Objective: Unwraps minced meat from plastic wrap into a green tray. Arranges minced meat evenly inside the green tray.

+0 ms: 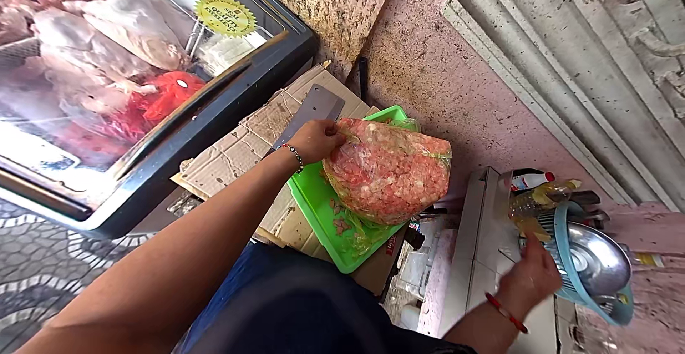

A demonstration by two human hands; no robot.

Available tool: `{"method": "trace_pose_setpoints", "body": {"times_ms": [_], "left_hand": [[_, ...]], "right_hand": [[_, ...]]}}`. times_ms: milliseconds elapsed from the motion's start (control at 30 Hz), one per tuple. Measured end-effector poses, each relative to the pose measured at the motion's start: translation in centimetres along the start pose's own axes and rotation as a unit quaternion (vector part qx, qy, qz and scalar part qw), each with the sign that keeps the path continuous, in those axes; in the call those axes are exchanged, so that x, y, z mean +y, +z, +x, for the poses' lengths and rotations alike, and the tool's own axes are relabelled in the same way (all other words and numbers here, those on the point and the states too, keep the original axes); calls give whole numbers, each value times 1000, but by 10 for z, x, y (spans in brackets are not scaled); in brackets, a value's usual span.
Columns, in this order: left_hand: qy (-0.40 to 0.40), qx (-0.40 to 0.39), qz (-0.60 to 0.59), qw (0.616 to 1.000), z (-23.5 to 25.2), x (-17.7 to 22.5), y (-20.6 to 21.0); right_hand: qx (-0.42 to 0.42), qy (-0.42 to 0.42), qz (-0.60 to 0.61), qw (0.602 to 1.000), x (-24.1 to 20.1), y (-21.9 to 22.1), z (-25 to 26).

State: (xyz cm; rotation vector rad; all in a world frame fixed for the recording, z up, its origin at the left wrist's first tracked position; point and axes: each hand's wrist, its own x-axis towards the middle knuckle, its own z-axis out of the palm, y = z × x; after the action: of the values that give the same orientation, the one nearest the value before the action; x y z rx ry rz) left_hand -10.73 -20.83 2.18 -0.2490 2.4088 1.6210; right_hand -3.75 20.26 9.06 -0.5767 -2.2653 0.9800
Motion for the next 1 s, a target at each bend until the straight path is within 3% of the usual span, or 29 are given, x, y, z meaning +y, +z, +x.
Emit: {"method": "trace_pose_setpoints", "body": {"times_ms": [33,100,167,200,267,300,367,500,633,833,1000], "left_hand": [[-1,-2,-6,1000,0,1,0],[-5,-4,-22,1000,1,1,-1],[-12,-11,-30,999,3,2,-3],[-13,-12,-31,999,3,2,-3],[-17,-12,-28,999,5,2,-4],[-18,-14,-28,999,5,2,-4],[-19,-16,-32,999,3,4,-3],[-27,-7,-65,997,-7,10,-2],[18,14,-76,997,-17,12,5],[100,42,-104,989,-50,35,19],[123,-60,-122,983,-80,74,36]], "right_hand": [[43,27,-100,994,17,-21,4],[11,77,-302,950,72,-64,14],[7,164,-395,904,116,-86,25],[27,167,-389,906,118,-88,24],[67,66,-252,963,100,-72,14],[67,16,-166,984,85,-58,8],[16,0,-59,998,56,-26,4],[-148,-2,13,989,8,42,-5],[-307,-59,138,940,-8,110,-9],[-225,3,168,960,-27,147,-22],[-202,-10,171,964,-33,150,-27]]}}
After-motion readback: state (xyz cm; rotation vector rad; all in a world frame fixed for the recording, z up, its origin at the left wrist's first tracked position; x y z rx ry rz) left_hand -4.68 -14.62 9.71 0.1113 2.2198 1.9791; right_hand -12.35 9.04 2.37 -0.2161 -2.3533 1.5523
